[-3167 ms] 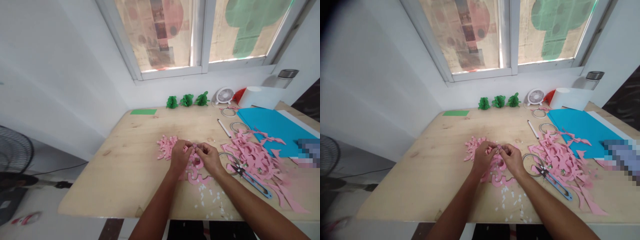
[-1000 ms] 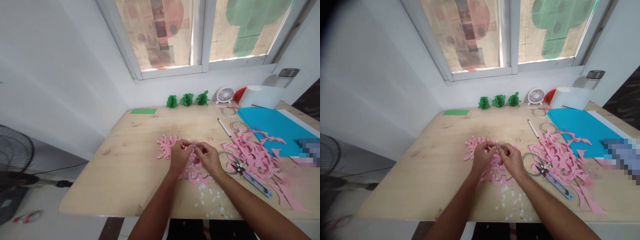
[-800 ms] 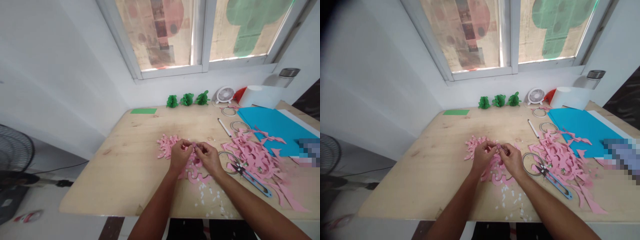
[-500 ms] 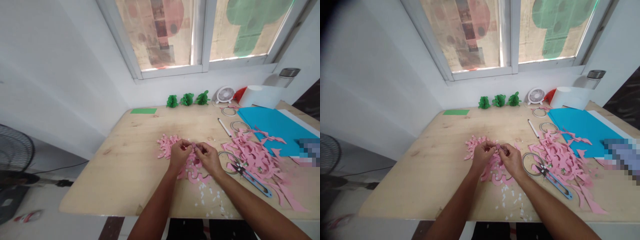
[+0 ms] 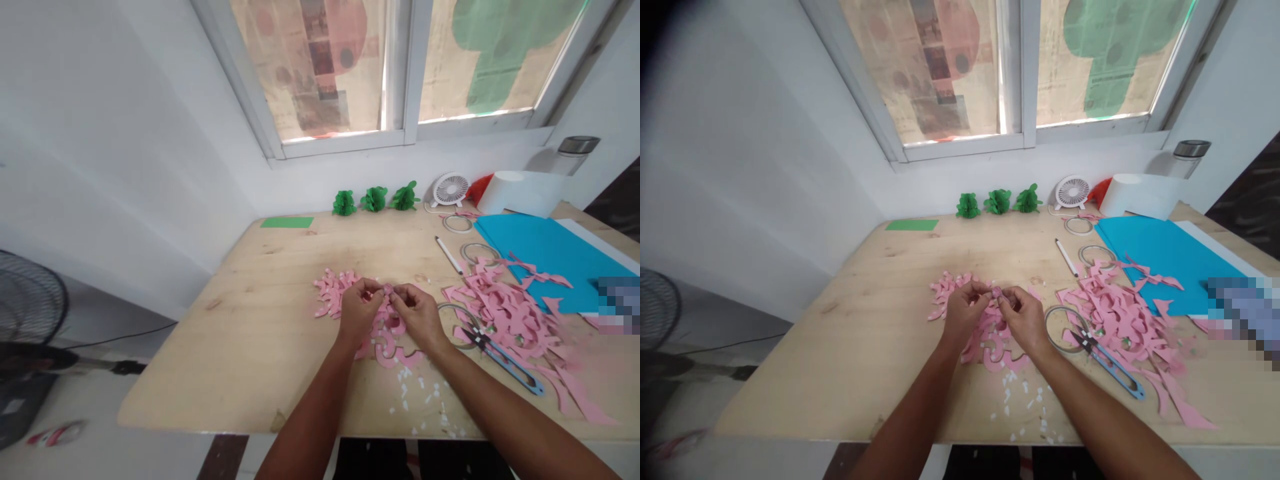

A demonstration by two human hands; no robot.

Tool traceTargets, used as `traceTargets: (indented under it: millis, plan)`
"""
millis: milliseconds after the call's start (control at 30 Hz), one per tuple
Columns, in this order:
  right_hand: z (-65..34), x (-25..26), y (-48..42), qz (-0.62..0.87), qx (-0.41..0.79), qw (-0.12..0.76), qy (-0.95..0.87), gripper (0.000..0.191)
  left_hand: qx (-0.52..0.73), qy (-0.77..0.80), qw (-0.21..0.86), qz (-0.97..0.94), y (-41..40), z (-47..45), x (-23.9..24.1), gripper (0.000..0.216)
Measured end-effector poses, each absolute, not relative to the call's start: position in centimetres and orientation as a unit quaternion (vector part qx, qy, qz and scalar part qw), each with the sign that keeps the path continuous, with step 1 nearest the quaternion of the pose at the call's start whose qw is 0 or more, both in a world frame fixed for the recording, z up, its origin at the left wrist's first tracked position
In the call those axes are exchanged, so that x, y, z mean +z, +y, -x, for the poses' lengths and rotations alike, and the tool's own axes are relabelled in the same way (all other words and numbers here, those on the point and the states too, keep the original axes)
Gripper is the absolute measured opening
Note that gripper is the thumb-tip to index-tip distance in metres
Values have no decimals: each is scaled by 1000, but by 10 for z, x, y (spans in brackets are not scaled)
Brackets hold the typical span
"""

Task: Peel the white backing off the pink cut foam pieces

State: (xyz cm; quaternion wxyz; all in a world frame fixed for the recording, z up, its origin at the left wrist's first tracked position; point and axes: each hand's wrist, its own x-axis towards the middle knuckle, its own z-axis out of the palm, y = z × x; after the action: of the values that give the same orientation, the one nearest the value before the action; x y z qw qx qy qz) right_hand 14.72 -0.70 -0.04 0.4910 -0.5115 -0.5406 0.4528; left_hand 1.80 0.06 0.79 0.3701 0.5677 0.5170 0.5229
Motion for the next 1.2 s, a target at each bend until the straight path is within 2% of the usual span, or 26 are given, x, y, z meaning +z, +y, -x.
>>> traceTargets:
  millis: [367,833,1033,1200]
  plan:
    - [-148,1,-5,493,475,507,-524,24,506,516,204,-660,-3,-19,13,7]
    - [-148,-6,-4,493,472,510,-523,19,449,501,143,-725,-1,-15,13,6]
    - [-149,-9,-1,481,512,522,-484,22,440,497,129,-736,-2,-16,11,6]
    - [-148,-7,-1,454,567,529,-438,20,425,491,55,-758,1,-19,6,8]
